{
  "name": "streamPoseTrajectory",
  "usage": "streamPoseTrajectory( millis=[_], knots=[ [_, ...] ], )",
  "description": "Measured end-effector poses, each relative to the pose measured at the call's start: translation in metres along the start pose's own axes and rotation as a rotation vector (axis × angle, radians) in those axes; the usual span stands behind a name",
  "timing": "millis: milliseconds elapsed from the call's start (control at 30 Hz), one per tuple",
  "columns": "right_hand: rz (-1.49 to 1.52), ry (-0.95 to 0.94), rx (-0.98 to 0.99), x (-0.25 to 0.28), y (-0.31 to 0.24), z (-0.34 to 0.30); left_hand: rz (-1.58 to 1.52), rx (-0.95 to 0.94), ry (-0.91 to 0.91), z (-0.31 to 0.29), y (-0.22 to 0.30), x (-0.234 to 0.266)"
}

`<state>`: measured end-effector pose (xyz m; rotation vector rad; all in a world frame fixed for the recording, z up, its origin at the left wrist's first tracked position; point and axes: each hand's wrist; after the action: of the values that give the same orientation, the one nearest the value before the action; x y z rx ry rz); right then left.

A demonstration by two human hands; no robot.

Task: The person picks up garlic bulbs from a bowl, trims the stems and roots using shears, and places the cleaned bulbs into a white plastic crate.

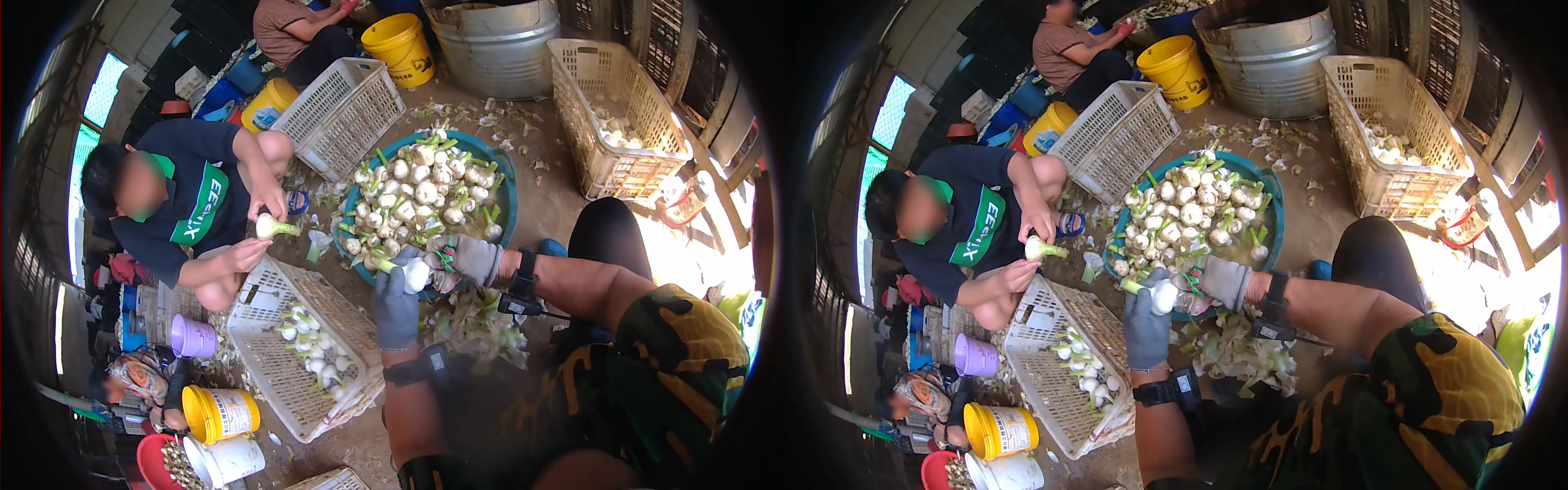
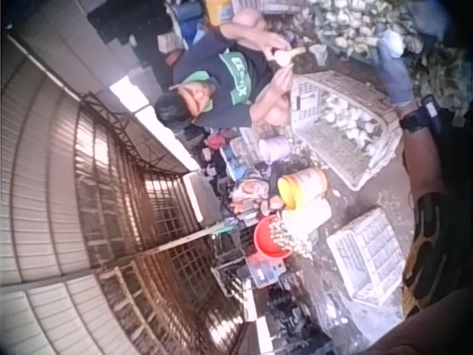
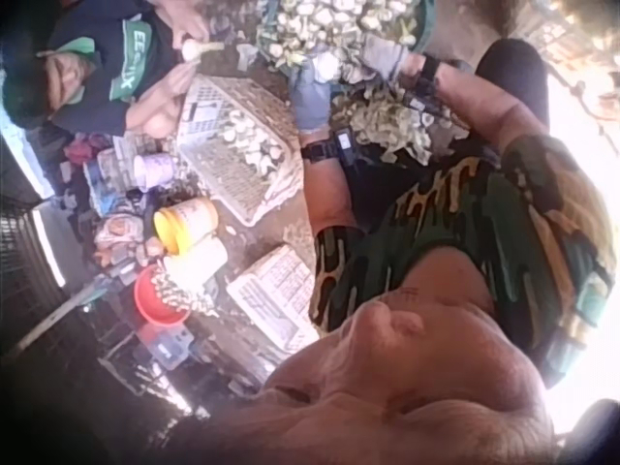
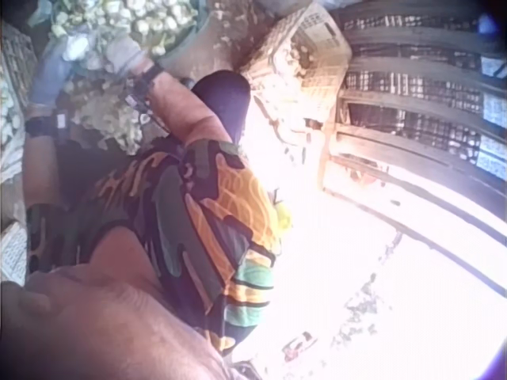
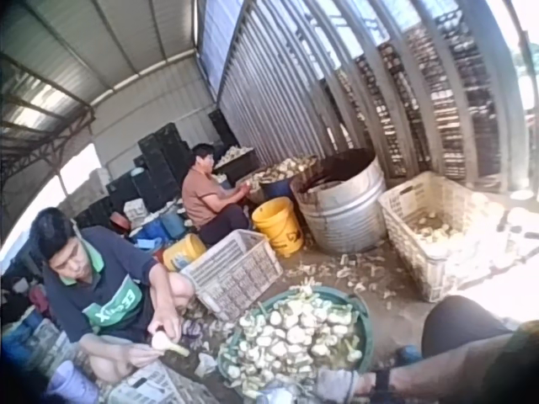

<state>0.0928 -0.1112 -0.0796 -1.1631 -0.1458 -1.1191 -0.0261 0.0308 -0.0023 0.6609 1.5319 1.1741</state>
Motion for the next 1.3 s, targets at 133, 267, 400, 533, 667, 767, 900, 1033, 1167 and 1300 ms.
streamPoseTrajectory(
  millis=[133, 267, 400, 533, 667, 767, 900, 1033, 1167, 1300],
  knots=[
    [-0.396, -0.09, 0.177, -0.019, -0.017, 0.001, 0.707, -0.172, 0.055, -0.003, -0.023, 0.01],
    [0.013, -0.076, -0.197, -0.071, 0.014, -0.037, -0.622, 0.165, 0.234, 0.008, -0.019, 0.015],
    [0.009, -0.227, -0.208, -0.09, -0.016, -0.049, 0.454, -0.248, 0.322, 0.003, -0.001, 0.031],
    [-0.387, -0.75, -0.089, -0.083, -0.026, -0.039, -1.008, -0.404, 0.492, -0.007, 0.059, 0.096],
    [-0.155, -0.314, -0.25, -0.065, -0.018, 0.007, -0.848, -0.486, 0.629, -0.026, 0.059, 0.122],
    [-0.418, -0.011, -0.536, -0.037, 0.043, 0.035, -0.813, -0.371, 0.55, -0.004, 0.041, 0.122],
    [-0.684, -0.116, -0.84, 0.003, 0.103, 0.041, -0.572, -0.139, 0.719, 0.011, 0.037, 0.092],
    [-0.714, -0.368, -0.887, 0.009, 0.136, 0.039, -0.194, 0.061, 0.482, 0.025, 0.022, 0.07],
    [-0.431, -0.05, -0.695, 0.0, 0.128, 0.027, 0.293, 0.085, 0.325, 0.03, 0.013, 0.034],
    [-0.749, -0.565, -0.144, 0.007, 0.077, 0.038, 0.837, -0.084, 0.13, 0.034, -0.028, 0.033]
  ],
)
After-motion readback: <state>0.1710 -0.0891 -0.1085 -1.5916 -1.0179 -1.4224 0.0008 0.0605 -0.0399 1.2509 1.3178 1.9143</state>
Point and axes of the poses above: each hand's wrist, its own z-axis towards the middle knuckle, its own x-axis out of the back of the hand, y = z × x, and after that the axes turned 1 degree about z, right-handed
